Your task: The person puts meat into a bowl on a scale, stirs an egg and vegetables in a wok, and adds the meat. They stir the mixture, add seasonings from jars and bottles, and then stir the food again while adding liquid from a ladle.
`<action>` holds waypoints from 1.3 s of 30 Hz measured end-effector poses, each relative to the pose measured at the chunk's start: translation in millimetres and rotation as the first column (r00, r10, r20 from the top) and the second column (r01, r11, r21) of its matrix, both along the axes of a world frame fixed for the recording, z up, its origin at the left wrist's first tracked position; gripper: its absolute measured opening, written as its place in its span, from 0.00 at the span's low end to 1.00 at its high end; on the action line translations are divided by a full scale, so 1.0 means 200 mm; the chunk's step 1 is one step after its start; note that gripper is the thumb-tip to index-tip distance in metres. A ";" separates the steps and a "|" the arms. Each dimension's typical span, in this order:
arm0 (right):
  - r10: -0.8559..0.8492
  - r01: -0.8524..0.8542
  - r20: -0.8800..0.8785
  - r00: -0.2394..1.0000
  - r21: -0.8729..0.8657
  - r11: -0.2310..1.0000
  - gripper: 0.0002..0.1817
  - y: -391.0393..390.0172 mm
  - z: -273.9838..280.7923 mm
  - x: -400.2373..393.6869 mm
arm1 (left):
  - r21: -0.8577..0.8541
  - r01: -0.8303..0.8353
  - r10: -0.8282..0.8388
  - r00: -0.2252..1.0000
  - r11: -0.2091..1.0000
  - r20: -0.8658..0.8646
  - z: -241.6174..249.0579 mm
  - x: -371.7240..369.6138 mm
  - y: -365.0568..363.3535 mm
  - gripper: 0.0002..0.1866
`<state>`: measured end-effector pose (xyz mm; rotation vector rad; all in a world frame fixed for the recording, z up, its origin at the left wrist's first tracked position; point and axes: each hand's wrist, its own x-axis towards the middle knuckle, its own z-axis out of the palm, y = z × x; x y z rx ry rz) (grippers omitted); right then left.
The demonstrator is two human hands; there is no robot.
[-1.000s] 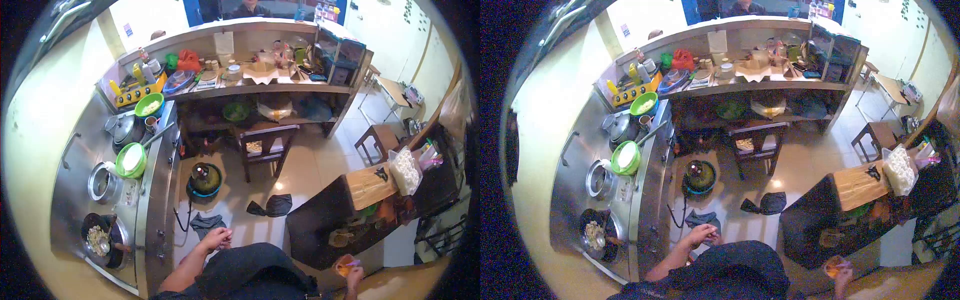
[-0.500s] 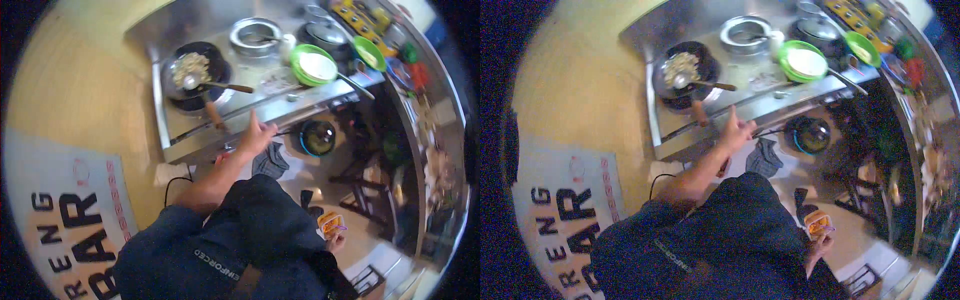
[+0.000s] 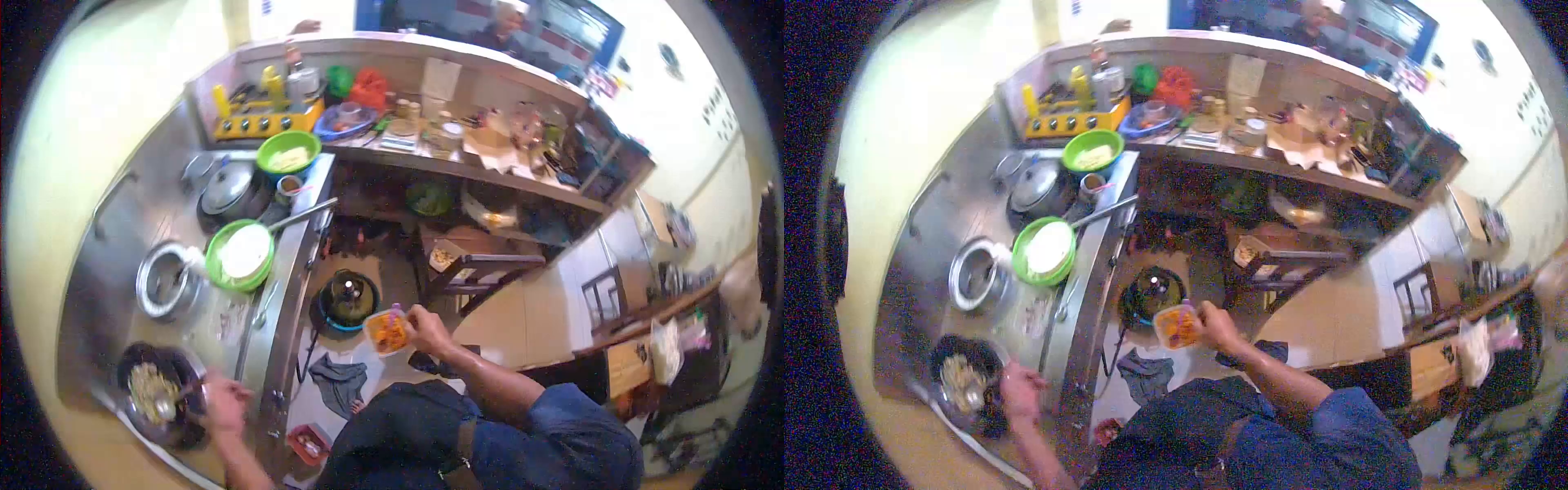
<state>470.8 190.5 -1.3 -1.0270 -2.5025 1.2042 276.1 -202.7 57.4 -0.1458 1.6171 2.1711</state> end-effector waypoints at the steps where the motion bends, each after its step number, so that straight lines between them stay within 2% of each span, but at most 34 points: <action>1: -0.041 0.041 -0.012 0.999 -0.004 0.999 0.12 -0.04 0.05 -0.04 | -0.007 0.234 -0.231 0.965 0.972 0.124 -0.02 0.10 0.16 0.31; 2: -0.010 0.008 -0.064 0.998 -0.031 0.999 0.12 -0.07 0.09 -0.07 | 0.007 0.439 -0.436 0.891 0.899 0.125 -0.14 0.17 0.30 0.34; 3: 0.027 -0.033 -0.111 0.993 -0.057 0.998 0.13 -0.09 0.12 -0.09 | 0.046 0.538 -0.537 0.827 0.842 0.168 -0.13 0.26 0.48 0.39; 5: 0.032 -0.042 -0.115 0.993 -0.083 0.996 0.13 -0.11 0.18 -0.20 | 0.193 0.543 -0.574 0.797 0.817 0.188 -0.22 0.32 0.74 0.43; 7: 0.045 -0.058 -0.129 0.991 -0.104 0.993 0.13 -0.09 0.20 -0.25 | 0.246 0.566 -0.610 0.772 0.787 0.177 -0.24 0.33 0.93 0.43; 8: 0.050 -0.061 -0.155 0.987 -0.068 0.996 0.12 -0.05 0.20 -0.27 | 0.308 0.572 -0.633 0.759 0.760 0.151 -0.24 0.30 1.02 0.43; 9: 0.055 -0.064 -0.174 0.983 -0.046 0.997 0.11 -0.03 0.21 -0.28 | 0.297 0.571 -0.631 0.756 0.765 0.172 -0.24 0.27 1.08 0.43; 10: 0.056 -0.063 -0.171 0.984 -0.038 0.997 0.12 0.02 0.22 -0.29 | 0.264 0.573 -0.616 0.779 0.776 0.118 -0.25 0.24 1.12 0.42; 11: 0.059 -0.078 -0.175 0.983 -0.108 0.991 0.12 0.08 0.23 -0.32 | 0.226 0.568 -0.594 0.802 0.792 0.067 -0.25 0.21 1.17 0.41; 13: 0.091 -0.109 -0.138 0.986 -0.130 0.986 0.13 0.21 0.19 -0.39 | 0.309 0.490 -0.530 0.846 0.815 0.056 -0.27 0.15 1.32 0.41; 15: 0.130 -0.146 -0.209 0.969 -0.064 0.987 0.13 0.36 0.18 -0.48 | 0.298 0.457 -0.466 0.884 0.838 -0.045 -0.23 0.10 1.52 0.40; 17: 0.157 -0.147 -0.250 0.956 0.060 0.987 0.12 0.53 0.21 -0.59 | 0.285 0.473 -0.451 0.881 0.834 -0.143 -0.32 0.00 1.69 0.38; 19: 0.256 -0.250 -0.254 0.933 0.055 0.967 0.14 0.70 0.26 -0.71 | 0.430 0.339 -0.321 0.940 0.837 -0.118 -0.24 -0.02 1.82 0.38; 20: 0.233 -0.260 -0.317 0.919 -0.044 0.965 0.17 0.75 0.31 -0.77 | 0.412 0.279 -0.264 0.960 0.867 -0.095 -0.24 -0.05 1.87 0.38; 21: 0.314 -0.310 -0.379 0.870 0.073 0.948 0.21 0.82 0.35 -0.83 | 0.379 0.262 -0.223 0.964 0.888 -0.144 -0.23 -0.08 1.92 0.40; 22: 0.362 -0.383 -0.338 0.869 0.003 0.924 0.21 0.87 0.42 -0.89 | 0.350 0.246 -0.188 0.963 0.904 -0.192 -0.23 -0.10 1.96 0.41; 25: 0.597 -0.534 -0.226 0.770 0.284 0.796 0.14 0.99 0.42 -1.06 | 0.346 0.200 -0.131 0.968 0.917 -0.214 -0.24 -0.14 2.01 0.44; 26: 0.616 -0.558 -0.225 0.755 0.272 0.784 0.14 1.01 0.44 -1.08 | 0.369 0.176 -0.096 0.970 0.913 -0.224 -0.27 -0.14 2.02 0.46; 27: 0.663 -0.583 -0.223 0.715 0.334 0.740 0.12 1.01 0.47 -1.11 | 0.365 0.147 -0.071 0.974 0.919 -0.215 -0.26 -0.13 2.00 0.46; 28: 0.709 -0.600 -0.223 0.669 0.399 0.693 0.10 1.02 0.50 -1.13 | 0.336 0.096 -0.038 0.984 0.937 -0.175 -0.24 -0.13 1.98 0.46; 29: 0.726 -0.622 -0.226 0.649 0.393 0.678 0.10 1.01 0.52 -1.13 | 0.303 0.043 -0.003 0.991 0.952 -0.134 -0.22 -0.12 1.95 0.47; 31: 0.803 -0.644 -0.243 0.545 0.492 0.586 0.07 0.96 0.55 -1.13 | 0.284 -0.021 0.068 0.986 0.959 -0.155 -0.20 -0.12 1.87 0.47; 32: 0.806 -0.637 -0.286 0.519 0.500 0.587 0.06 0.90 0.54 -1.13 | 0.269 -0.054 0.106 0.978 0.962 -0.180 -0.19 -0.11 1.83 0.48; 35: 0.876 -0.752 -0.298 0.378 0.453 0.479 0.07 0.75 0.50 -1.22 | 0.244 -0.159 0.219 0.945 0.957 -0.243 -0.22 -0.06 1.68 0.48; 39: 0.939 -0.863 -0.247 0.238 0.390 0.321 0.07 0.48 0.45 -1.26 | 0.212 -0.304 0.344 0.919 0.929 -0.193 -0.23 0.07 1.39 0.47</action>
